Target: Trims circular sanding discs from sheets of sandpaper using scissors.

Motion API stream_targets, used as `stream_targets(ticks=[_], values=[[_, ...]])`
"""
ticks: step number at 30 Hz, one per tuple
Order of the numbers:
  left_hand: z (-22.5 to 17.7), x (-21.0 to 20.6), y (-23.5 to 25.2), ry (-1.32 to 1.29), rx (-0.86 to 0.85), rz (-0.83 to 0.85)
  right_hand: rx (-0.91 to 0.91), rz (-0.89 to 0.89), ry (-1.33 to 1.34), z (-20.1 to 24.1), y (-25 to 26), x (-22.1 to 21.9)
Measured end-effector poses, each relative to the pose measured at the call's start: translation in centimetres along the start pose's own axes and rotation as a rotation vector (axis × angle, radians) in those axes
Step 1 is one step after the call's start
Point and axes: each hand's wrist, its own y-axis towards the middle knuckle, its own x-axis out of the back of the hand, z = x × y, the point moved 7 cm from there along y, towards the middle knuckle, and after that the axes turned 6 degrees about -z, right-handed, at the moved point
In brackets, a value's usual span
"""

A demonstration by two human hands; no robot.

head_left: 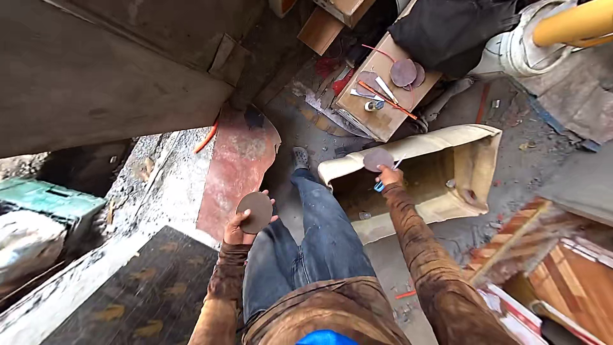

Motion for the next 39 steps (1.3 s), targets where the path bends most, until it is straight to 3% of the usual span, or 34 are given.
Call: stream_targets(ticks=[3,5,7,11,14,17,21,27,33,36,39], values=[[-0.3,-1.2,-0.3,0.037,-0.017,-0.099,0.048,-0.046,0.175,3.3,2.6,2.2],[-0.5,-1.2,-0.3,0.146,-0.099,-0.255,0.081,0.006,0.343,4.9,4.2,2.7],[-0.7,-1.8,0.2,0.168,-0.126,-0.273,0.086,0.085,0.406,6.2,5.1,2.3],[-0.8,-5.5,1.7,0.215,-0.198,-0.253,0.051,0.132,0.114,4.1,5.7,-0.1],[-1.0,-7.7,2.5,0.118,-0.258,-0.196,0.171,0.224,-0.102,2.6,1.5,-2.8],[-1.0,-6.3,2.9,0.075,-0.245,-0.232,0.306,0.382,-0.157,0.3,-5.2,-7.2],[-1.0,-5.8,2.4,-0.037,-0.223,-0.29,0.396,0.615,-0.111,-0.8,-13.6,-11.5],[-0.6,-4.0,1.1,-0.086,-0.251,-0.225,0.445,0.969,0.052,1.9,-22.4,-15.4],[0.7,-1.9,0.8,0.259,-0.223,-0.319,0.697,1.055,-0.196,5.0,-26.7,-17.1],[0.7,-0.8,0.7,0.564,-0.254,-0.455,0.791,1.018,-0.344,4.7,-27.4,-18.2],[0.4,0.2,0.0,0.67,-0.264,-0.563,0.819,0.978,-0.447,3.5,-28.1,-18.9]])
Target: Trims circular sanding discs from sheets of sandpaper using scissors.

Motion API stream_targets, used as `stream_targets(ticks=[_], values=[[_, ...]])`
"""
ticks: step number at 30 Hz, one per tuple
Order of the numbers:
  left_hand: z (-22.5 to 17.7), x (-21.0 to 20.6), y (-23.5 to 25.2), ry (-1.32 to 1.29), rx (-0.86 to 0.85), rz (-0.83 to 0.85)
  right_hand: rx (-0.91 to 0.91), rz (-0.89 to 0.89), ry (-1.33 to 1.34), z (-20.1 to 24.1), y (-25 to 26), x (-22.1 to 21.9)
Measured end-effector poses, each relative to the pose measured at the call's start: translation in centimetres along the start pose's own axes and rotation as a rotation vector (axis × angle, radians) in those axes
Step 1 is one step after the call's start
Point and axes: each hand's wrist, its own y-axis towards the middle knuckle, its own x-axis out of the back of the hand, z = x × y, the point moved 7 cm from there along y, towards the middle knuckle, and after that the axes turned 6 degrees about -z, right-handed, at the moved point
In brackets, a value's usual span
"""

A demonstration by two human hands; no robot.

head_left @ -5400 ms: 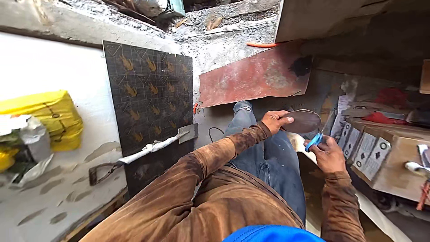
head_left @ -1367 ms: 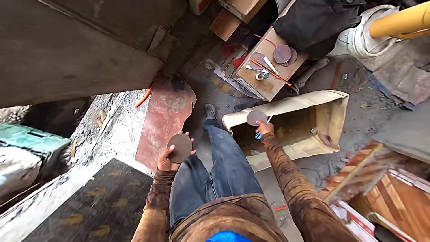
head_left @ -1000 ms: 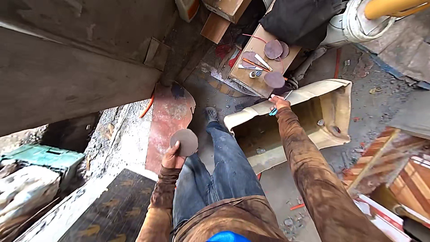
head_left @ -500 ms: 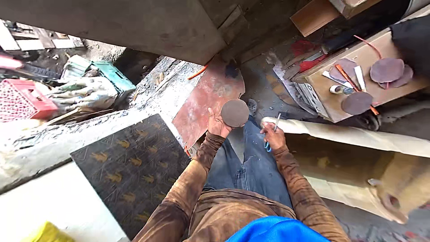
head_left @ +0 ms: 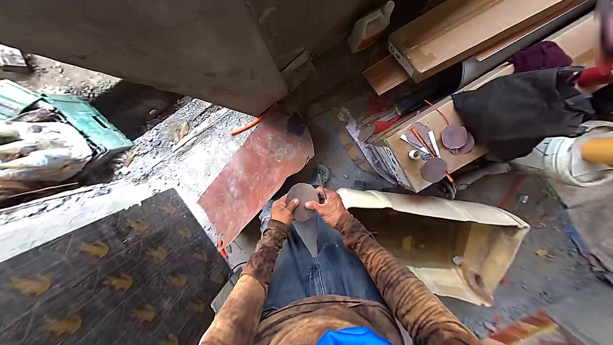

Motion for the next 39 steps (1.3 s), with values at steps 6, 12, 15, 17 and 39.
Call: stream_targets(ticks=[6,12,15,17,39], values=[[2.4,6.7,1.8,-0.099,0.034,-0.185,-0.294,0.055,0.097,-3.4,1.9,-2.7],[4.3,18.6,1.4,0.008,-0.017,-0.47,-0.646,0.068,0.121,-9.2,4.5,-4.3],[7.1,24.7,0.5,-0.063,0.012,-0.63,-0.737,0.006,0.118,-9.8,6.3,-6.0],[9.3,27.3,0.0,-0.124,0.032,-0.695,-0.768,-0.057,0.067,-9.3,7.7,-7.0],[31.3,32.6,-8.5,-0.68,0.707,-0.492,-0.864,-0.055,-0.028,-12.4,21.4,-33.9]])
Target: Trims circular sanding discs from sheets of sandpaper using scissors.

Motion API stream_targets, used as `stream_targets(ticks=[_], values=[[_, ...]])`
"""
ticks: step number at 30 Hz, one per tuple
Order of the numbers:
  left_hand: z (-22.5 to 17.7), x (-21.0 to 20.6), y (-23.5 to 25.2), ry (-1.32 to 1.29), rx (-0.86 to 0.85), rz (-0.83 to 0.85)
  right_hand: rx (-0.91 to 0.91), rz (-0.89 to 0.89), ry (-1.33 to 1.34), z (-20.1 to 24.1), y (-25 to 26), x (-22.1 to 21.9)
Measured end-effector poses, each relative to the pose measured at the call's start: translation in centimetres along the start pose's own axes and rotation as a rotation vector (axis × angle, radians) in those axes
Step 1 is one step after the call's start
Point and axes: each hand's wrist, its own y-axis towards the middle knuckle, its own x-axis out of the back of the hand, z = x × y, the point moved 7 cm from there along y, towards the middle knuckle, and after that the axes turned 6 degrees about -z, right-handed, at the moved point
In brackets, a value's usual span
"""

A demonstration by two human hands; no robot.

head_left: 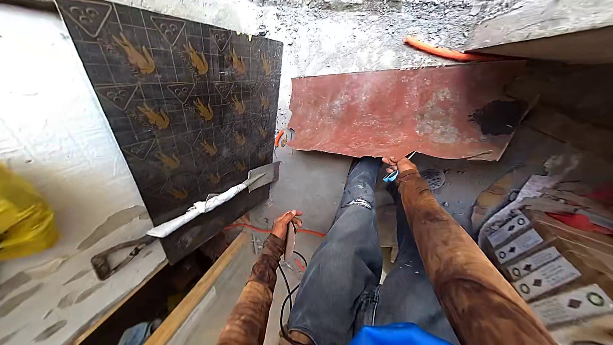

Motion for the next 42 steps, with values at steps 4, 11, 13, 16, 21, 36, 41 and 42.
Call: stream_targets(ticks=[4,11,13,16,21,36,41,42], values=[[-2.3,-1.7,1.0,-0.08,-0.025,-0.021,0.109,0.226,0.068,2.6,-7.6,0.6],[-12.7,-2.4,0.8,-0.25,-0.055,-0.046,0.307,0.419,0.136,3.2,-20.9,7.5],[-15.0,-1.4,1.8,-0.306,-0.075,-0.026,0.356,0.452,0.185,3.3,-23.4,10.0],[-17.4,-0.3,3.5,-0.408,-0.075,0.014,0.427,0.47,0.258,3.0,-25.6,14.3],[-18.3,-4.7,7.8,-0.027,-0.05,0.001,0.526,0.529,0.362,1.9,-27.0,20.3],[-16.5,-19.2,-12.1,-0.116,-0.296,0.633,0.918,0.171,0.526,10.8,-24.9,43.0],[-13.5,-21.8,-17.7,-0.051,-0.252,0.885,0.982,0.278,0.703,7.7,-23.3,49.0],[-12.4,-22.9,-17.9,-0.016,-0.235,0.873,0.944,0.276,0.739,6.9,-21.8,50.2]])
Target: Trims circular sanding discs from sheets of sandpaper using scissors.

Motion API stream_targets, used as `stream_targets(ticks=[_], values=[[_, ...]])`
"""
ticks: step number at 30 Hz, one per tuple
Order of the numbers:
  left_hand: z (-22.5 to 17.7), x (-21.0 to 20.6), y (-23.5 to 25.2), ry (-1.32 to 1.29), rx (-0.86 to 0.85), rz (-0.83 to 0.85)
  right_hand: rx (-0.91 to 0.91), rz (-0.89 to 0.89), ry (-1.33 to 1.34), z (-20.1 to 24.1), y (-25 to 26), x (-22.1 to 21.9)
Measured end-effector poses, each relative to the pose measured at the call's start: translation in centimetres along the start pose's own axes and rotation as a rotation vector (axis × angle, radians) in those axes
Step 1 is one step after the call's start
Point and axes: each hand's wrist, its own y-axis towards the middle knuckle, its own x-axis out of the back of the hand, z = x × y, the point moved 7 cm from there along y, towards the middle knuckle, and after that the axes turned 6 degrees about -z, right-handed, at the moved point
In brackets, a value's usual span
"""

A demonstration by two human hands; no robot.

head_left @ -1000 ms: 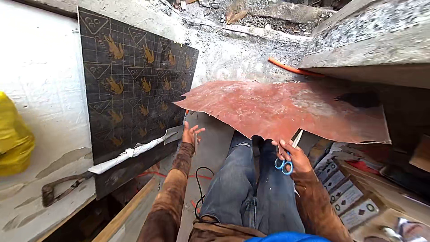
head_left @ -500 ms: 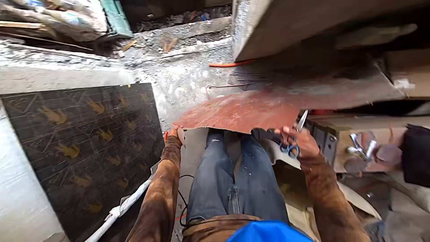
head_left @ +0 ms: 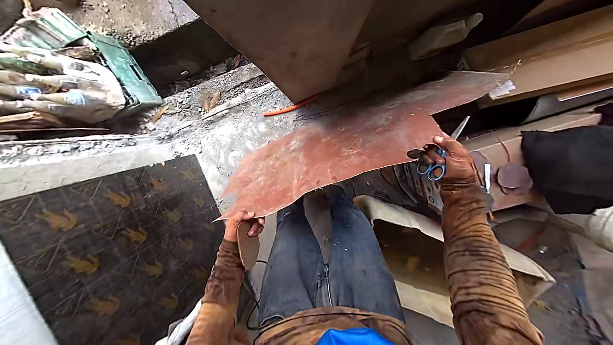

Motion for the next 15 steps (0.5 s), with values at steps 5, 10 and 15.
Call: stream_targets(ticks=[5,10,15], values=[[7.9,-4.2,7.9,0.17,0.154,-0.057,-0.298,-0.64,-0.669,-6.2,-0.8,9.9],[15.8,-8.8,18.3,0.207,0.153,-0.43,-0.401,-0.35,-0.921,-14.1,-7.0,5.6],[17.8,-12.4,21.4,0.494,0.13,-0.628,-0.492,-0.128,-0.683,-21.8,-12.1,-1.0]])
